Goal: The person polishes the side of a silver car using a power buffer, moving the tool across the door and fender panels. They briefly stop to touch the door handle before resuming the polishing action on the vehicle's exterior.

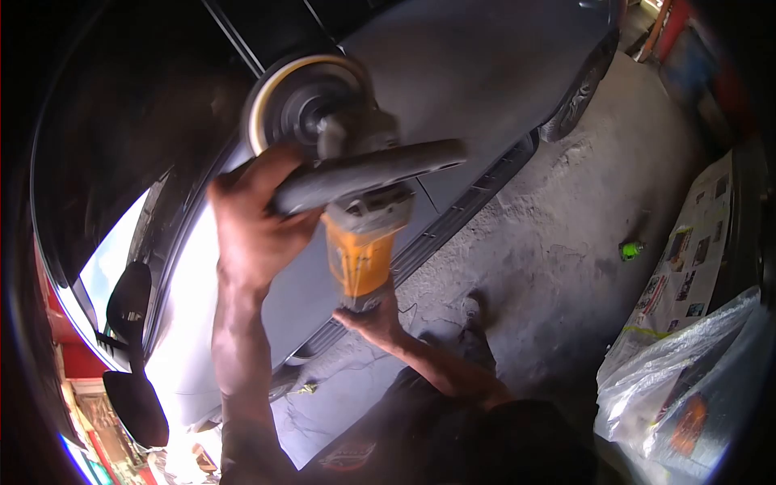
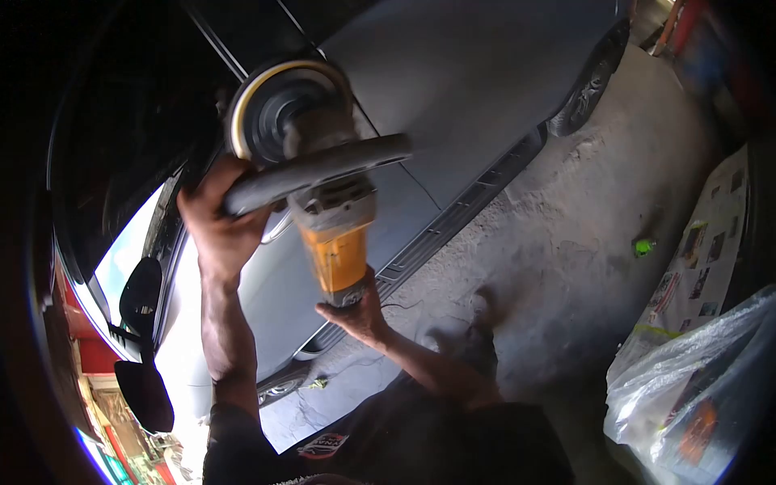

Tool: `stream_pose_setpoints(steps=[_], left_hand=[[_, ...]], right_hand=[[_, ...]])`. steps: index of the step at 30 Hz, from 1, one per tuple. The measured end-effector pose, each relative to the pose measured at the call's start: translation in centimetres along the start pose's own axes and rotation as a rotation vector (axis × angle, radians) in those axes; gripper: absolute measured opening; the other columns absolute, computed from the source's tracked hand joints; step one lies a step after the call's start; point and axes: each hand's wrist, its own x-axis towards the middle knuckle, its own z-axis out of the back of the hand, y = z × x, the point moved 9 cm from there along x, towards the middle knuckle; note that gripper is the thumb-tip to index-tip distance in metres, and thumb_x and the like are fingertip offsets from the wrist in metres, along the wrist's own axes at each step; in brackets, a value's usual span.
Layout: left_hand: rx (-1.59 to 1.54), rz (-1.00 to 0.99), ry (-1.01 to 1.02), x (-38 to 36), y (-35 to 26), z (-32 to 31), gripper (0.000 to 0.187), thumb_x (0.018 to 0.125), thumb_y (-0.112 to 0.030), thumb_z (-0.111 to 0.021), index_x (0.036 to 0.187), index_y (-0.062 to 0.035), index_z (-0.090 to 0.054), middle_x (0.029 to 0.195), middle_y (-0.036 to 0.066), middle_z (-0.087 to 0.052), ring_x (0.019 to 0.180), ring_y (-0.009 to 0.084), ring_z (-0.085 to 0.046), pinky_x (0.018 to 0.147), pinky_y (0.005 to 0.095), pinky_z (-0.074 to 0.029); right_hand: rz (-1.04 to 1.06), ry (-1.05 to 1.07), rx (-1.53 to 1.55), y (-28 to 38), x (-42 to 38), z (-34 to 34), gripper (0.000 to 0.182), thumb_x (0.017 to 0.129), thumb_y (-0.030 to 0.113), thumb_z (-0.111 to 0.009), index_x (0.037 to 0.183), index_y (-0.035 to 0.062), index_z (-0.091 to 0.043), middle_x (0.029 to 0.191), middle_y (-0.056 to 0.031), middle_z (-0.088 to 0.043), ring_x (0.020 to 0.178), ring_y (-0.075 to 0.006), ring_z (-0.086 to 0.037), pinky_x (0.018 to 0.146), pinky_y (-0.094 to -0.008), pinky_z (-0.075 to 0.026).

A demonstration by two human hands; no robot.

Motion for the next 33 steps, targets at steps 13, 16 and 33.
stream_pose_setpoints(steps=[13,16,33], left_hand=[[0.173,0.024,-0.066,-2.0,-1.6,3.6,0.027,0.07,-0.002,-0.081,0.091,-0.0067,-0.065,0.071,0.009,-0.068,0.063,0.0211,-0.07,0.058,0.0298,-0.054],[0.1,0.128,-0.064,1.1,-1.1,1.6,0.025,0.073,-0.004,-0.081,0.093,-0.0055,-0.066,0.077,0.012,-0.072,0.069,0.0228,-0.074,0.062,0.0302,-0.057],[-0.427,0.425,-0.509,0.9,-0.6,-1.8,0.018,0.082,-0.005,-0.08,0.082,0.0024,-0.064,0.069,0.009,-0.069,0.069,0.0118,-0.069,0.059,0.0273,-0.056]], right_hand=[[-0.051,0.117,-0.022,1.7,-1.5,-0.1,0.107,0.066,0.014,-0.092,0.146,-0.0003,-0.022,0.131,-0.0187,-0.048,0.123,-0.0279,-0.052,0.103,-0.0418,-0.049],[-0.023,0.09,-0.015,3.4,1.3,3.0,0.104,0.066,0.019,-0.092,0.143,-0.0012,-0.025,0.125,-0.0173,-0.049,0.112,-0.0258,-0.055,0.095,-0.0399,-0.052],[-0.087,0.203,-0.637,21.4,7.6,19.4,0.097,0.057,0.006,-0.086,0.139,-0.0014,-0.036,0.126,-0.0144,-0.054,0.115,-0.0251,-0.056,0.101,-0.0404,-0.045]])
